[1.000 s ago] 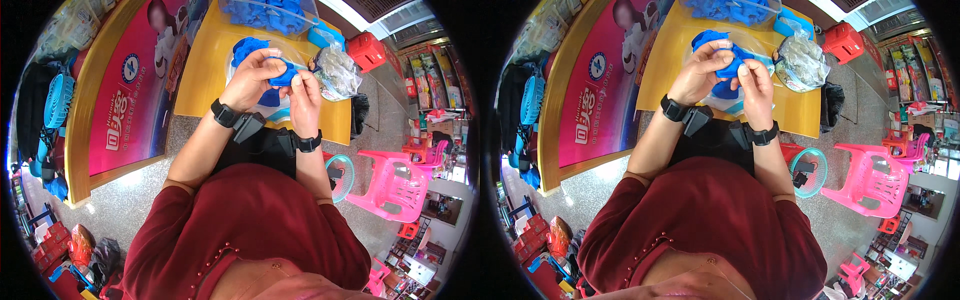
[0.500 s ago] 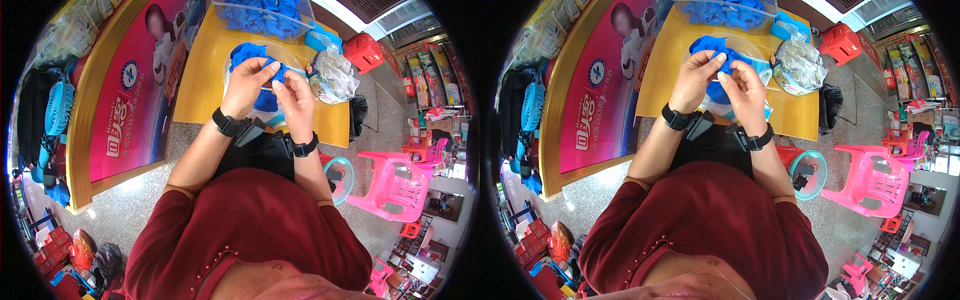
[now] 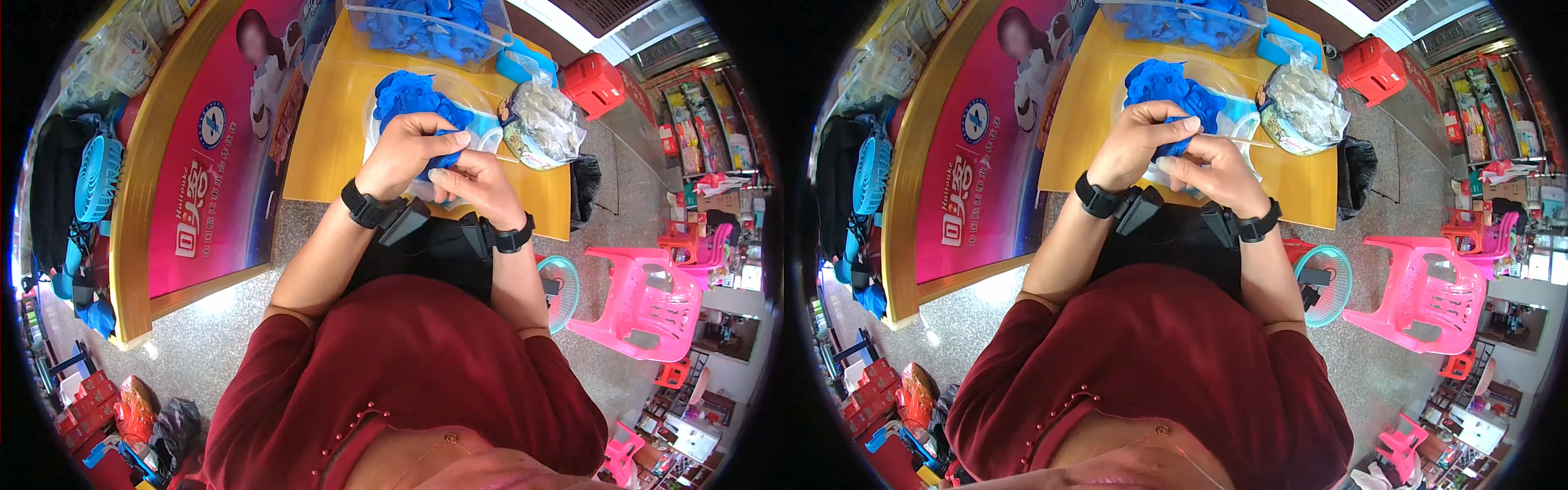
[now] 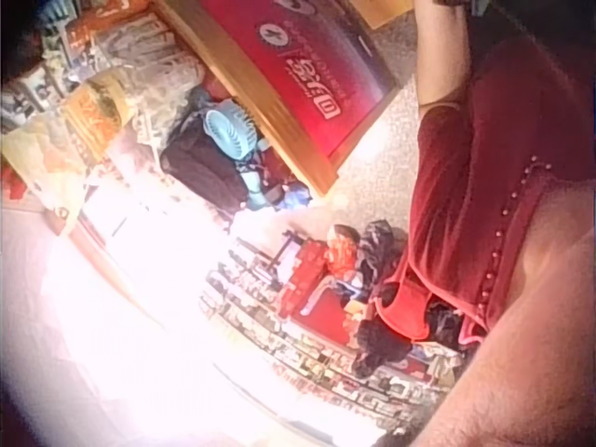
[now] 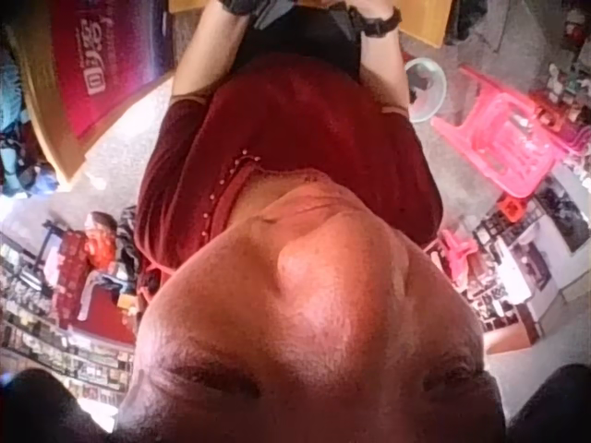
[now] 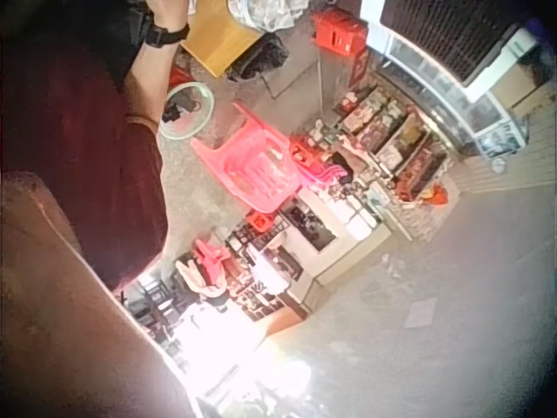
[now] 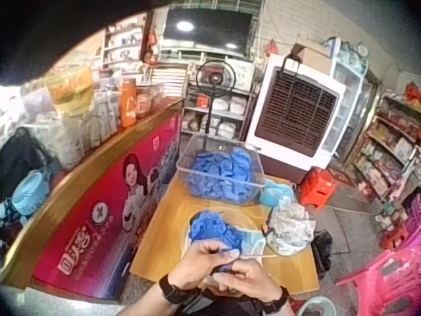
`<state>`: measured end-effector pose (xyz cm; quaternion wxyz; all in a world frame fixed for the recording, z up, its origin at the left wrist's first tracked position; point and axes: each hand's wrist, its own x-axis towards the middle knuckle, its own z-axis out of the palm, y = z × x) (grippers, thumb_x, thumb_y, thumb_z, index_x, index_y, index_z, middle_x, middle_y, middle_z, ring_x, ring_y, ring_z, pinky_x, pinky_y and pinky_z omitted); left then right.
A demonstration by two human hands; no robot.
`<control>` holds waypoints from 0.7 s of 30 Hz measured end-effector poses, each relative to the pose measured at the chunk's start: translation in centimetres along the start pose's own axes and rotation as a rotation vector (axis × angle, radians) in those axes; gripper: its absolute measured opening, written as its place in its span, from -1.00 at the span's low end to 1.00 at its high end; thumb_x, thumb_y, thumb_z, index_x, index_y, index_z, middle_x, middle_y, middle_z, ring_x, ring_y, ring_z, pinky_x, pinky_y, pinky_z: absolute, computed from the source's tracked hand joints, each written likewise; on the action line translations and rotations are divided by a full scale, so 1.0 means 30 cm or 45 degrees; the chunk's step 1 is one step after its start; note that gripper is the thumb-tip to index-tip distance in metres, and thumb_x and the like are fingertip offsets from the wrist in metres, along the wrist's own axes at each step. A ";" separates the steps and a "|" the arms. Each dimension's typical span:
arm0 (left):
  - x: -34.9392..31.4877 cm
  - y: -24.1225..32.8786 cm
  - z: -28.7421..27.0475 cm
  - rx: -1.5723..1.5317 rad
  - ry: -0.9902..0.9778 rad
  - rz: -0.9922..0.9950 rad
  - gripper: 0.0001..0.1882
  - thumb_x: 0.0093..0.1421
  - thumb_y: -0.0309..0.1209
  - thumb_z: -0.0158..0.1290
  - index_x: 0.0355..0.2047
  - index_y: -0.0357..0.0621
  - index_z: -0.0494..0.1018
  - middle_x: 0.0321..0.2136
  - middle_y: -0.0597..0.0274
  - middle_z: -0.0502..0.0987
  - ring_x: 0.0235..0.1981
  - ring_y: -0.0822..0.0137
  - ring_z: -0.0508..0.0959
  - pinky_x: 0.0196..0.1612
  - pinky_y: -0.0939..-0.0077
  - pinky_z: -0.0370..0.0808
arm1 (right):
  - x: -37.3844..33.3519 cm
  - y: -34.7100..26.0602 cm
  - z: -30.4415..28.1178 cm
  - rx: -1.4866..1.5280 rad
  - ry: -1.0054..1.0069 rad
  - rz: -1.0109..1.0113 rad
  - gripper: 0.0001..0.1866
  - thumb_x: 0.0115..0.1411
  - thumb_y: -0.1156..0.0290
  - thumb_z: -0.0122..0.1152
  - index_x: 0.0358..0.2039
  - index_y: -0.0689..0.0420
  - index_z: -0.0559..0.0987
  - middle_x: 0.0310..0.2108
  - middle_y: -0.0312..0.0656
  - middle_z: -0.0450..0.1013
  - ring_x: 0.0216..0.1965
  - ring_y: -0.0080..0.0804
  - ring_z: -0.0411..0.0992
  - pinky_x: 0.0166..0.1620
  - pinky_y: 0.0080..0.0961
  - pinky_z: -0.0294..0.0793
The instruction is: The person stands at a table in a shop and assembles a blue, flower-shaped item. They use a wooden stick to insert into the center of the blue object, then wrap a white paper or plastic sheet around the base of the stick to secure it.
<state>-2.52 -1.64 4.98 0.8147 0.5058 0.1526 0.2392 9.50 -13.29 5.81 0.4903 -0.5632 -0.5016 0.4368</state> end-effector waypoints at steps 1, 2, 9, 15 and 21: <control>0.000 -0.001 0.004 -0.055 0.015 -0.008 -0.83 0.19 -0.34 0.19 -0.39 -0.21 0.58 -0.49 0.33 0.57 -0.49 0.56 0.49 -0.40 0.65 0.41 | -0.001 -0.014 -0.004 0.029 -0.010 0.008 -0.83 0.21 0.41 0.25 -0.44 0.24 0.55 -0.57 -0.28 0.50 -0.51 -0.64 0.44 -0.45 -0.66 0.37; 0.001 -0.004 0.009 -0.111 0.029 -0.017 -0.82 0.19 -0.34 0.19 -0.36 -0.22 0.58 -0.47 0.32 0.57 -0.48 0.55 0.49 -0.40 0.65 0.41 | -0.002 -0.019 -0.007 0.057 -0.020 0.015 -0.83 0.21 0.40 0.26 -0.45 0.24 0.55 -0.57 -0.28 0.50 -0.50 -0.65 0.44 -0.45 -0.67 0.37; 0.022 -0.015 0.042 -0.279 0.182 0.017 -0.67 0.32 -0.14 0.03 -0.44 -0.13 0.46 -0.64 0.38 0.42 -0.71 0.56 0.35 -0.70 0.65 0.21 | 0.041 0.048 0.074 -0.089 0.591 -0.220 -0.79 0.17 0.48 0.29 -0.20 0.25 0.55 -0.52 -0.28 0.53 -0.50 -0.67 0.47 -0.45 -0.69 0.37; 0.007 0.004 0.000 -0.020 0.233 -0.003 -0.69 0.33 -0.15 0.01 -0.34 -0.15 0.53 -0.49 0.42 0.49 -0.56 0.62 0.40 -0.56 0.73 0.30 | 0.032 0.058 0.122 -0.176 0.501 -0.284 -0.46 0.20 0.59 0.14 0.20 0.21 0.30 -0.44 -0.17 0.57 -0.44 -0.56 0.52 -0.36 -0.59 0.46; 0.034 -0.067 0.013 0.018 0.273 0.134 -0.72 0.34 -0.23 0.01 -0.27 -0.21 0.55 -0.48 0.42 0.51 -0.51 0.61 0.46 -0.47 0.71 0.44 | 0.051 0.024 0.090 -0.514 0.446 -0.142 -0.28 0.09 0.55 0.13 0.28 0.19 0.13 -0.57 -0.13 0.51 -0.55 -0.37 0.52 -0.44 -0.49 0.42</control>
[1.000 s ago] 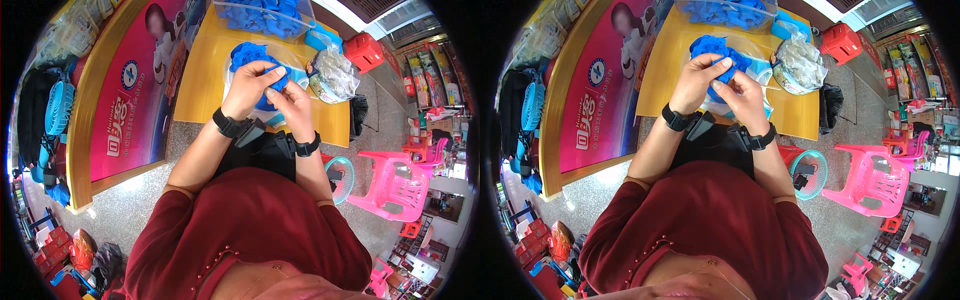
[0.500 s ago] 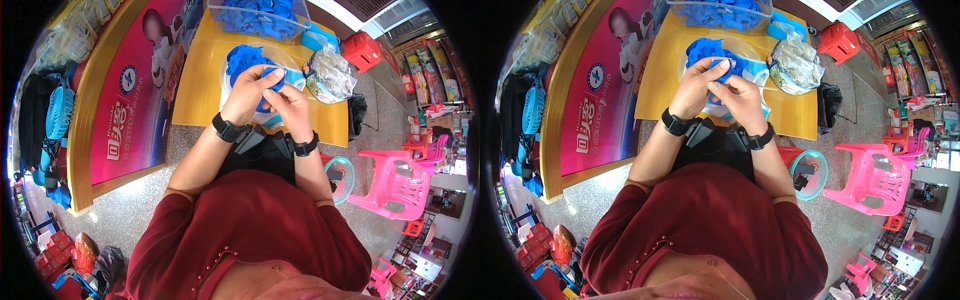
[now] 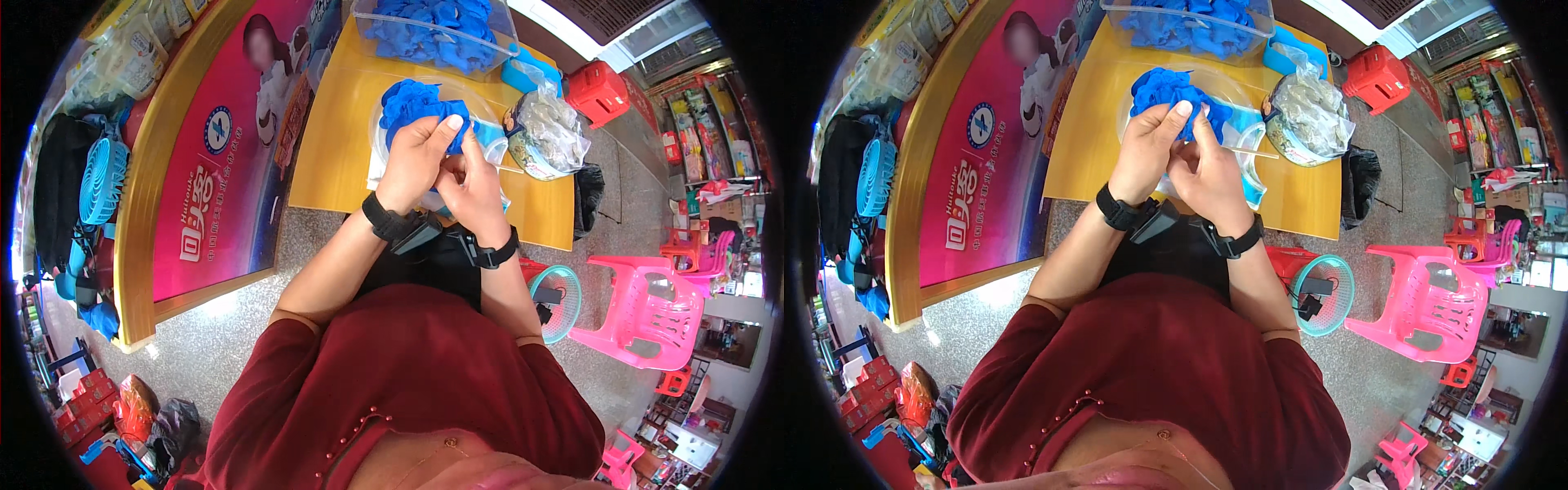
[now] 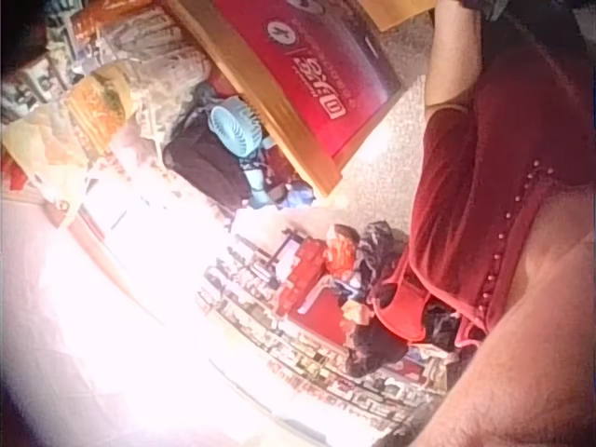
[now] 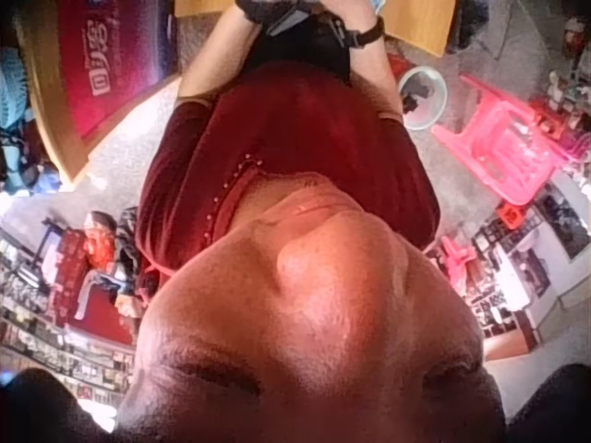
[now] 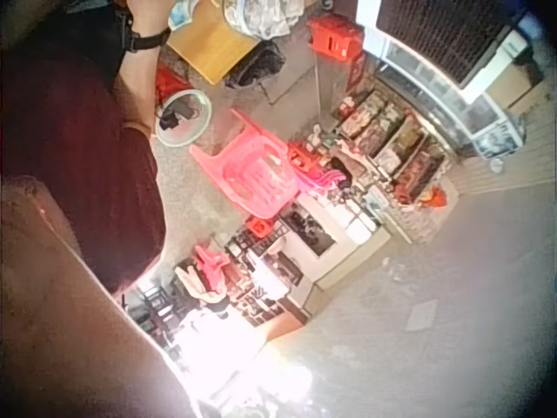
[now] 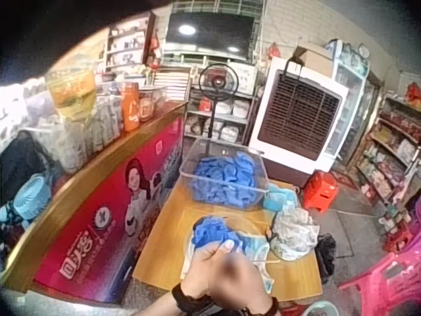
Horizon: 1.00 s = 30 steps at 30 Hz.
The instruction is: The person stands at a table in a shop and assembles a blue, flower-shaped item. They use a wooden stick to insert into the center of the blue object, then wrap a white paper or plastic sheet around the base of the stick to secure it.
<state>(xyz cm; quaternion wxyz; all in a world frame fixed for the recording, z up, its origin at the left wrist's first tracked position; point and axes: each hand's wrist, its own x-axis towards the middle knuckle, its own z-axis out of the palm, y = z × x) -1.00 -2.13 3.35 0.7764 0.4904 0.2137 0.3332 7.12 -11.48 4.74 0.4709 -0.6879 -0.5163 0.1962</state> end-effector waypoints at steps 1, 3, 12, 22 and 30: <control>0.005 -0.005 -0.006 0.099 -0.002 0.016 -0.72 0.34 -0.23 0.01 -0.27 -0.21 0.54 -0.47 0.41 0.51 -0.50 0.60 0.47 -0.46 0.71 0.45 | 0.001 -0.001 0.007 0.033 0.032 -0.007 -0.29 0.09 0.55 0.12 0.27 0.20 0.14 -0.59 -0.15 0.49 -0.56 -0.41 0.51 -0.45 -0.49 0.41; 0.001 -0.004 -0.003 0.049 -0.018 -0.005 -0.68 0.35 -0.19 -0.01 -0.26 -0.21 0.54 -0.45 0.40 0.53 -0.51 0.59 0.47 -0.47 0.71 0.45 | 0.005 -0.004 0.022 0.101 0.091 -0.026 -0.31 0.09 0.56 0.12 0.25 0.22 0.16 -0.63 -0.19 0.46 -0.60 -0.47 0.47 -0.48 -0.51 0.39; -0.005 0.060 0.002 -0.124 -0.025 -0.016 -0.66 0.38 -0.18 -0.08 -0.26 -0.20 0.52 -0.41 0.33 0.57 -0.43 0.55 0.51 -0.37 0.68 0.46 | -0.005 -0.002 -0.006 0.634 -0.101 0.125 -0.80 0.23 0.55 0.10 -0.12 0.20 0.51 -0.58 -0.39 0.42 -0.59 -0.73 0.34 -0.53 -0.72 0.26; 0.049 0.061 -0.071 -0.199 0.161 -0.001 -0.76 0.29 -0.15 0.07 -0.31 -0.04 0.54 -0.50 0.50 0.52 -0.51 0.66 0.43 -0.43 0.71 0.35 | 0.042 0.161 -0.131 -0.645 0.079 -0.209 -0.71 0.10 0.38 0.28 -0.14 0.11 0.58 -0.39 -0.12 0.55 -0.29 -0.24 0.50 -0.17 -0.36 0.46; 0.073 0.053 -0.139 -0.454 0.089 -0.077 -0.65 0.34 -0.06 -0.05 -0.24 -0.06 0.55 -0.37 0.41 0.57 -0.34 0.56 0.49 -0.17 0.54 0.43 | 0.012 0.190 -0.143 -0.730 0.131 -0.281 -0.81 0.11 0.51 0.18 -0.24 0.16 0.63 -0.42 -0.08 0.49 -0.32 -0.07 0.44 -0.23 -0.28 0.44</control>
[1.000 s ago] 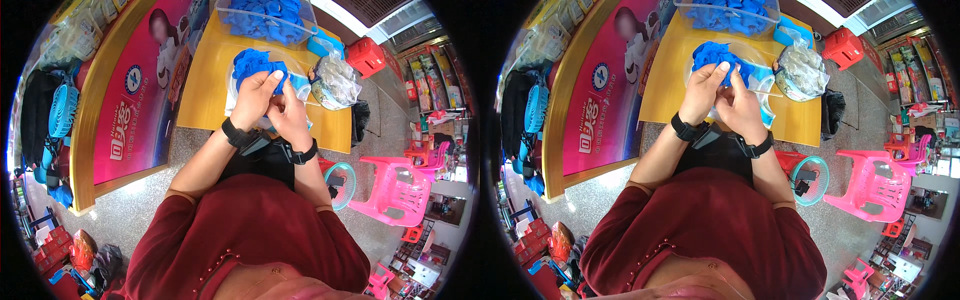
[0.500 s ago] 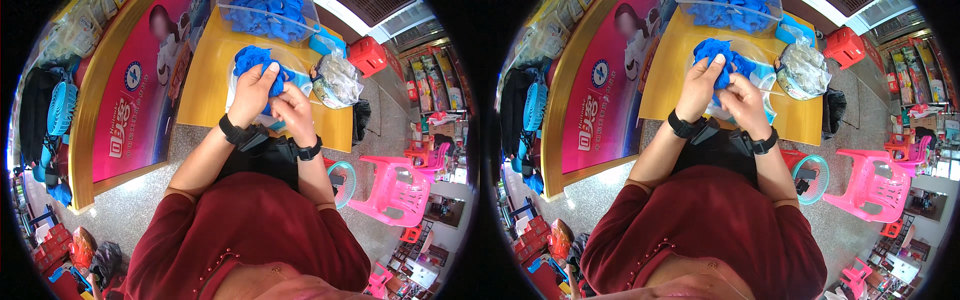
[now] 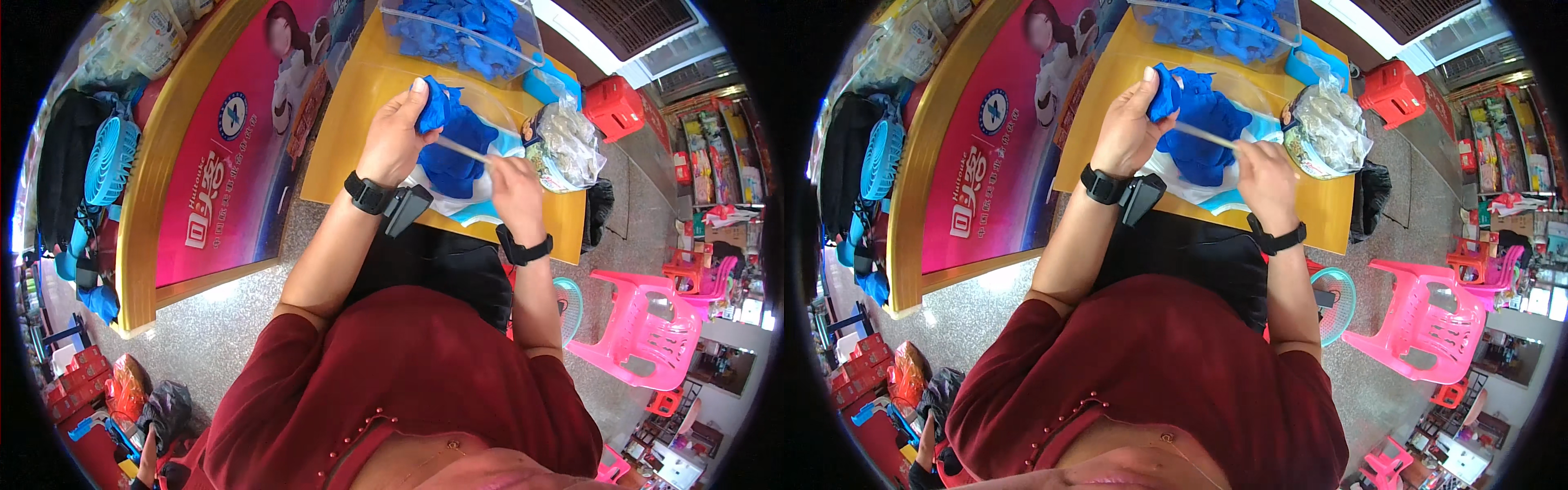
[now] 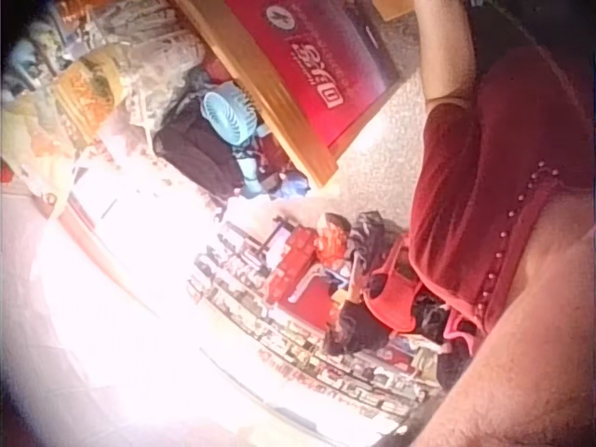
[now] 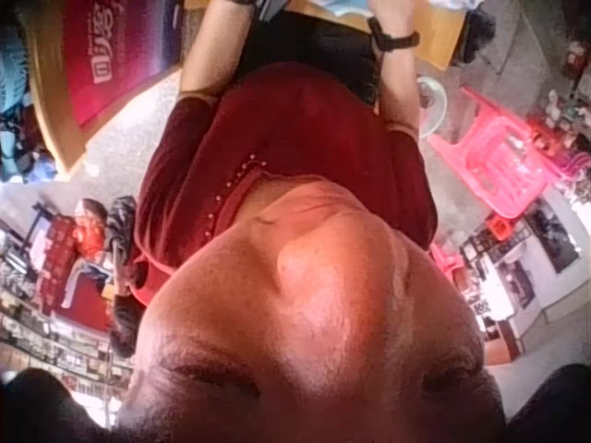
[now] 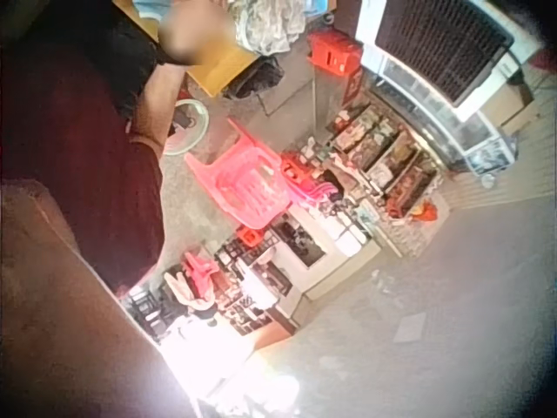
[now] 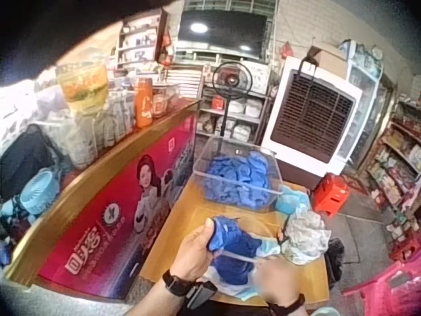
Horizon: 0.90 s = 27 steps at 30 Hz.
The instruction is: The person stands at a table in a shop and assembles a blue, flower-shaped item. They use a wooden stick to insert into the center of the blue object, then wrap a white paper or plastic sheet around the base of the stick to secure it.
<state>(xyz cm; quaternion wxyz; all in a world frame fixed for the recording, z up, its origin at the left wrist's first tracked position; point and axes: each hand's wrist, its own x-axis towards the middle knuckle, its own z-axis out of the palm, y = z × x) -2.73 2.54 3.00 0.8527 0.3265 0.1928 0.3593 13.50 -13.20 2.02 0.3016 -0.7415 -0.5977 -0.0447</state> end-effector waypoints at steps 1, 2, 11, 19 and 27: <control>0.002 0.002 -0.004 0.008 -0.001 0.007 -0.64 0.35 -0.05 -0.06 -0.24 -0.06 0.55 -0.38 0.41 0.56 -0.36 0.56 0.48 -0.18 0.56 0.43 | 0.001 -0.020 -0.018 0.043 0.090 0.071 -0.81 0.12 0.53 0.18 -0.23 0.17 0.62 -0.44 -0.08 0.48 -0.33 -0.07 0.45 -0.26 -0.30 0.44; 0.004 0.005 -0.007 0.030 0.013 0.024 -0.63 0.35 -0.05 -0.07 -0.24 -0.06 0.55 -0.38 0.42 0.56 -0.36 0.56 0.47 -0.20 0.56 0.43 | 0.005 -0.035 -0.028 0.149 0.242 0.063 -0.84 0.17 0.53 0.18 -0.23 0.20 0.62 -0.51 -0.11 0.43 -0.48 -0.21 0.41 -0.40 -0.42 0.38; -0.001 0.015 0.006 0.218 0.071 0.078 -0.61 0.36 -0.02 -0.10 -0.23 -0.04 0.55 -0.38 0.47 0.55 -0.37 0.62 0.47 -0.31 0.62 0.42 | -0.008 -0.128 -0.077 0.364 0.133 0.134 -0.81 0.21 0.43 0.23 -0.21 0.26 0.61 -0.59 -0.18 0.35 -0.61 -0.47 0.27 -0.52 -0.54 0.25; -0.021 -0.026 0.041 0.603 -0.015 0.333 -0.61 0.36 -0.05 -0.08 -0.20 -0.09 0.56 -0.41 0.50 0.55 -0.47 0.70 0.43 -0.45 0.78 0.34 | -0.020 -0.147 -0.037 0.423 0.049 0.186 -0.82 0.22 0.40 0.22 -0.24 0.25 0.61 -0.52 -0.12 0.45 -0.55 -0.38 0.38 -0.45 -0.51 0.35; -0.074 -0.115 0.105 0.576 0.008 0.420 -0.64 0.39 -0.15 -0.11 -0.27 -0.13 0.56 -0.48 0.47 0.52 -0.56 0.69 0.37 -0.57 0.78 0.26 | -0.019 -0.203 0.010 1.016 0.052 0.626 -0.76 0.30 0.32 0.15 -0.27 0.26 0.62 -0.55 -0.39 0.40 -0.50 -0.67 0.29 -0.42 -0.67 0.27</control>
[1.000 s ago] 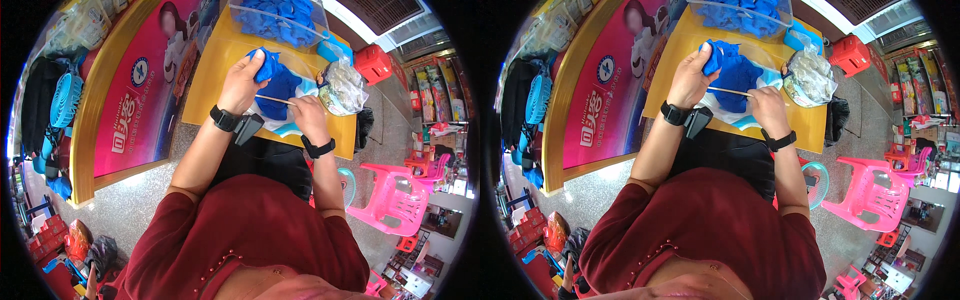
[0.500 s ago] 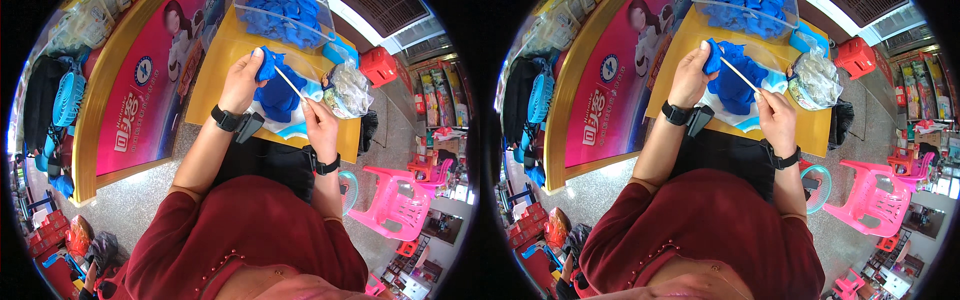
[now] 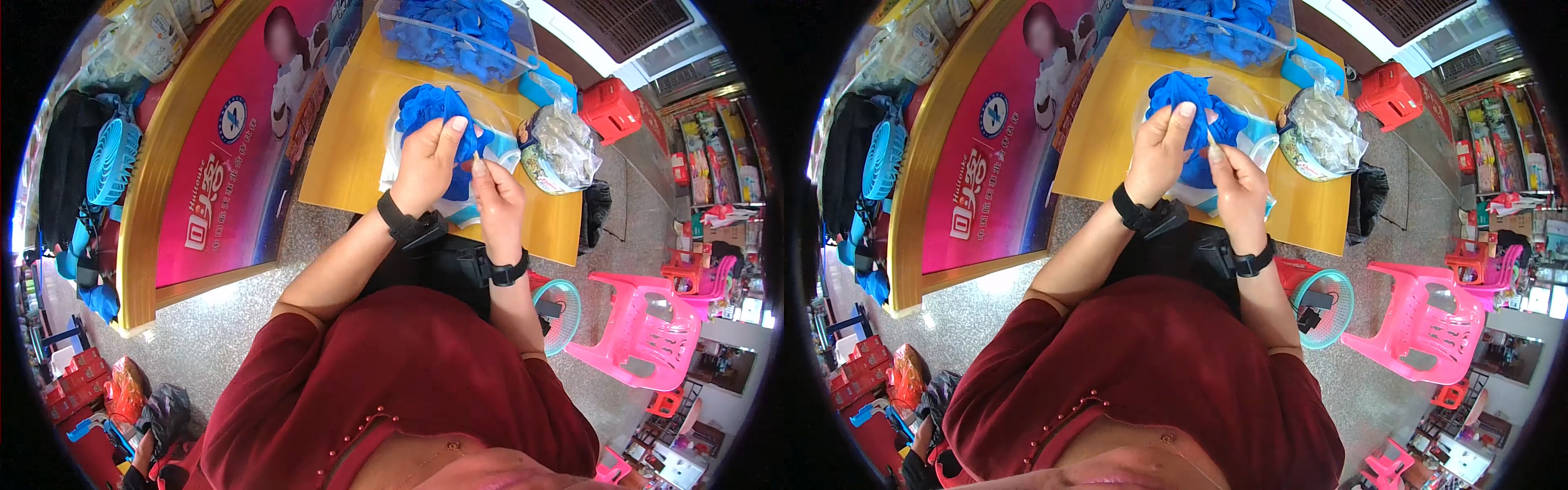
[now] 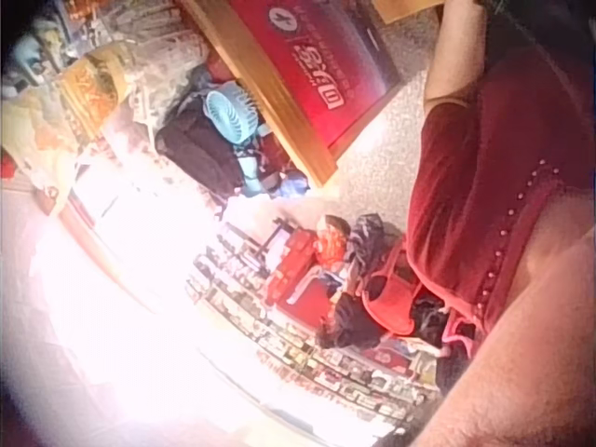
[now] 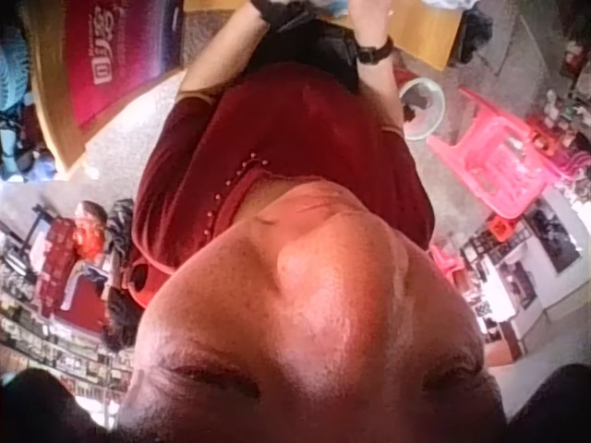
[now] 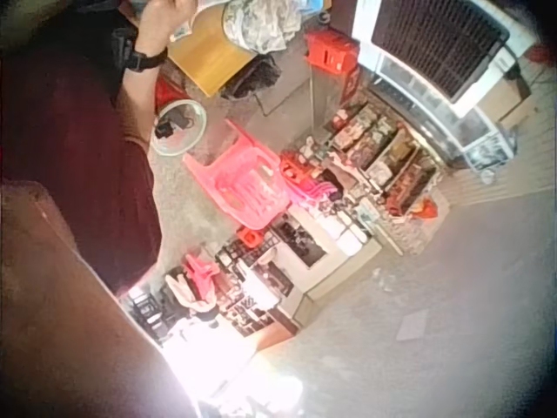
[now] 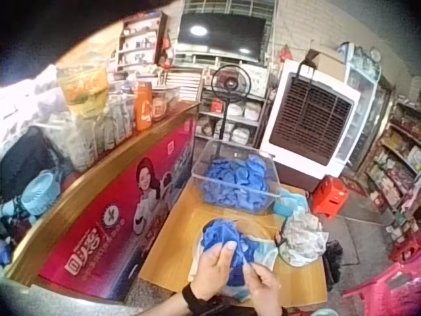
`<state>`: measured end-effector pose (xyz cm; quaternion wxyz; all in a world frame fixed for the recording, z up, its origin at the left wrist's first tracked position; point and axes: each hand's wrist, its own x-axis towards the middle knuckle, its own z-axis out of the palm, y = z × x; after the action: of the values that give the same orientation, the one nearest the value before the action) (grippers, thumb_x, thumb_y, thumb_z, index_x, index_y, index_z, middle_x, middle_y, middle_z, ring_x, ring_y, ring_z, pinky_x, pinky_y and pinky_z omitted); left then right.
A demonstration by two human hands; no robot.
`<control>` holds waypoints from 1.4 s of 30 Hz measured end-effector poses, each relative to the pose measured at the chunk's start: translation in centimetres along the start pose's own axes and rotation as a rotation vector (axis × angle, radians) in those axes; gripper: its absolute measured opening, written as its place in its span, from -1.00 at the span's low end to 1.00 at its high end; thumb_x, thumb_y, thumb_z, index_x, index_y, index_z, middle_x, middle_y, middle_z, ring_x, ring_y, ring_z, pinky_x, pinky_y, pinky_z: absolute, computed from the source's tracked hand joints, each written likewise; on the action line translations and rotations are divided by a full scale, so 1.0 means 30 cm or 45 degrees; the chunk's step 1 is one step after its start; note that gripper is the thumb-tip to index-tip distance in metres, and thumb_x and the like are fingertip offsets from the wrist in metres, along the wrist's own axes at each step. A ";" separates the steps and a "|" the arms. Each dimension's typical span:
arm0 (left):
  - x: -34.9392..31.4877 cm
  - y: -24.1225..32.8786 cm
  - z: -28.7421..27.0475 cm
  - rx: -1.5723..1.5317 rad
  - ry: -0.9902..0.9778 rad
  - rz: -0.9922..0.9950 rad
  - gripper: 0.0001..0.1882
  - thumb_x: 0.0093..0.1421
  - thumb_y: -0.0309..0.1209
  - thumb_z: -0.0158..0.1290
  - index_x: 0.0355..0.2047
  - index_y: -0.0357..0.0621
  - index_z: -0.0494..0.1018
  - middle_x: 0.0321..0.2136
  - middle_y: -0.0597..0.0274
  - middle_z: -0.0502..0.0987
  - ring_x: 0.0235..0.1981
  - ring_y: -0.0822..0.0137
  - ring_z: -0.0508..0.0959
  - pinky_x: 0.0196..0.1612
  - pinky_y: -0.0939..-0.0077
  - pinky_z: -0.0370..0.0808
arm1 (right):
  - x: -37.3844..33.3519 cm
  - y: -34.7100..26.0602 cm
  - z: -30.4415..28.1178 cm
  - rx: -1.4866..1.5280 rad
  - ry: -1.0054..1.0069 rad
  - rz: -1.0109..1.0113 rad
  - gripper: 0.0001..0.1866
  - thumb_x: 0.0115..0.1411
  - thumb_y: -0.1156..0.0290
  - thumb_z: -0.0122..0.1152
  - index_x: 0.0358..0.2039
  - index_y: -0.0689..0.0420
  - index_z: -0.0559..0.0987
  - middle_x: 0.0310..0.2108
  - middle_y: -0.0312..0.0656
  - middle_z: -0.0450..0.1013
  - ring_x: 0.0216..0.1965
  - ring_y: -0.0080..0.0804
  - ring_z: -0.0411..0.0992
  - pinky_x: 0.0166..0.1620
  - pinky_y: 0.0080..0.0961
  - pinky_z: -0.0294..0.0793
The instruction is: The person stands at a table in a shop and assembles a blue, flower-shaped item. They use a wooden stick to insert into the center of the blue object, then wrap a white paper or plastic sheet around the base of the stick to secure it.
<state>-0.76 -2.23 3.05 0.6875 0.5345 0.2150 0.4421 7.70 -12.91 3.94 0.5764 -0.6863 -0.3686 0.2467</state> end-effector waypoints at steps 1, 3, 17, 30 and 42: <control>0.008 0.002 -0.004 -0.038 -0.003 0.022 -0.65 0.39 -0.17 -0.09 -0.28 -0.16 0.56 -0.49 0.45 0.52 -0.57 0.68 0.37 -0.57 0.78 0.26 | -0.005 -0.011 0.014 0.090 -0.027 0.057 -0.75 0.31 0.31 0.14 -0.27 0.26 0.62 -0.55 -0.42 0.38 -0.50 -0.70 0.27 -0.43 -0.69 0.24; 0.010 0.025 -0.012 -0.066 0.018 -0.029 -0.66 0.38 -0.21 -0.06 -0.32 -0.23 0.55 -0.53 0.39 0.52 -0.53 0.61 0.41 -0.48 0.67 0.35 | -0.008 -0.031 0.028 0.261 -0.121 0.135 -0.74 0.33 0.28 0.10 -0.27 0.23 0.60 -0.59 -0.48 0.29 -0.57 -0.77 0.15 -0.52 -0.74 0.09; 0.038 -0.028 -0.029 0.124 0.135 0.313 -0.72 0.35 -0.23 -0.01 -0.21 -0.17 0.55 -0.46 0.45 0.52 -0.48 0.65 0.43 -0.42 0.73 0.36 | -0.073 -0.043 0.011 0.547 -0.224 0.326 -0.72 0.36 0.23 0.03 -0.28 0.19 0.53 -0.65 -0.52 0.12 -0.67 -0.81 -0.03 -0.62 -0.75 -0.10; -0.048 0.057 0.029 -0.195 0.200 0.040 -0.73 0.32 -0.29 0.04 -0.50 -0.14 0.51 -0.65 0.54 0.38 -0.62 0.69 0.29 -0.58 0.71 0.23 | -0.132 -0.001 0.055 0.752 -0.130 0.176 -0.71 0.36 0.22 0.04 -0.29 0.20 0.53 -0.65 -0.52 0.11 -0.66 -0.79 -0.02 -0.63 -0.72 -0.13; 0.003 0.100 -0.026 -0.298 -0.038 -0.009 -0.84 0.23 -0.43 0.14 -0.20 -0.20 0.55 -0.37 0.36 0.57 -0.40 0.61 0.51 -0.34 0.72 0.43 | -0.109 0.007 -0.004 0.533 -0.216 0.299 -0.72 0.35 0.23 0.07 -0.29 0.20 0.56 -0.65 -0.53 0.14 -0.66 -0.81 -0.01 -0.62 -0.73 -0.10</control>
<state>-2.43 -1.62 5.57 0.7499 0.4563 0.1537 0.4537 5.87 -15.57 3.48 0.6405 -0.5667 -0.2745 0.4397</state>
